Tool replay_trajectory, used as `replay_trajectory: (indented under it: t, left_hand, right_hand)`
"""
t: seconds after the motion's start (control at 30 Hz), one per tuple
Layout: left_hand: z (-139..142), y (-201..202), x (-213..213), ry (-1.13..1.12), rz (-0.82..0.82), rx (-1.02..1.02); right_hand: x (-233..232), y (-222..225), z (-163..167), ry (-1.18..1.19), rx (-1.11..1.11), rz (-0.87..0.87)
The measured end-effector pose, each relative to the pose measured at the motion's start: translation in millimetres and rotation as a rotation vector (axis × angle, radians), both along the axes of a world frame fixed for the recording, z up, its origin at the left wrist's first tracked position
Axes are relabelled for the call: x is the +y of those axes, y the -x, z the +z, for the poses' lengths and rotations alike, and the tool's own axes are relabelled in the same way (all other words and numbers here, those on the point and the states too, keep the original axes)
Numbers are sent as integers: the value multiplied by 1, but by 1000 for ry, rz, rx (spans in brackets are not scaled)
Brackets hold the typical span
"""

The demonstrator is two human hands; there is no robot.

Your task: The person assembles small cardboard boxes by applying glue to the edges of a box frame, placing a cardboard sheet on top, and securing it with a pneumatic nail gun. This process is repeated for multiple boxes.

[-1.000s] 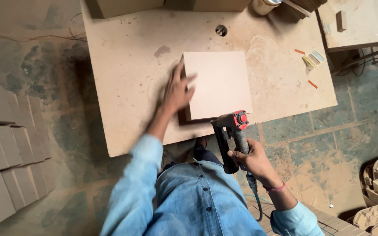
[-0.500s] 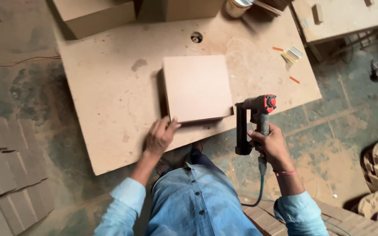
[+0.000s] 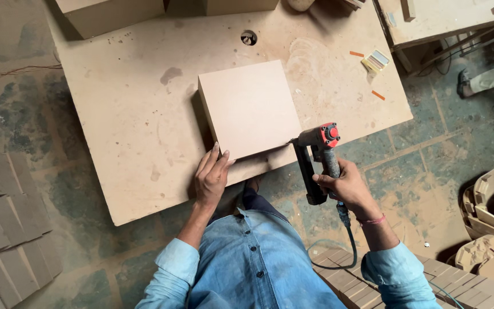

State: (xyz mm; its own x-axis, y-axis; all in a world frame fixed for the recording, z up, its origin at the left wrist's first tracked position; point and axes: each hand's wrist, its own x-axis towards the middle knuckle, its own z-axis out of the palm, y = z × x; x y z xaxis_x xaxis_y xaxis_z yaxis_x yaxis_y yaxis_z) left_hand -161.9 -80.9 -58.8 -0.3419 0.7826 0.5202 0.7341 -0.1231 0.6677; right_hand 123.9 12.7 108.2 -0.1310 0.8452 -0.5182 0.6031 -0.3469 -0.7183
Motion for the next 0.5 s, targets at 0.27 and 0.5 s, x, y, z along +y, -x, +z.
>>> replay_trajectory:
  t: [0.27,0.5]
  left_hand:
    - [-2,3,2,-29,-19,-40]
    - [-7,11,-1,-30,-58,-103]
  right_hand:
    - [-9,21,14,99,-5,31]
    - [-20,54,14,127,24,163]
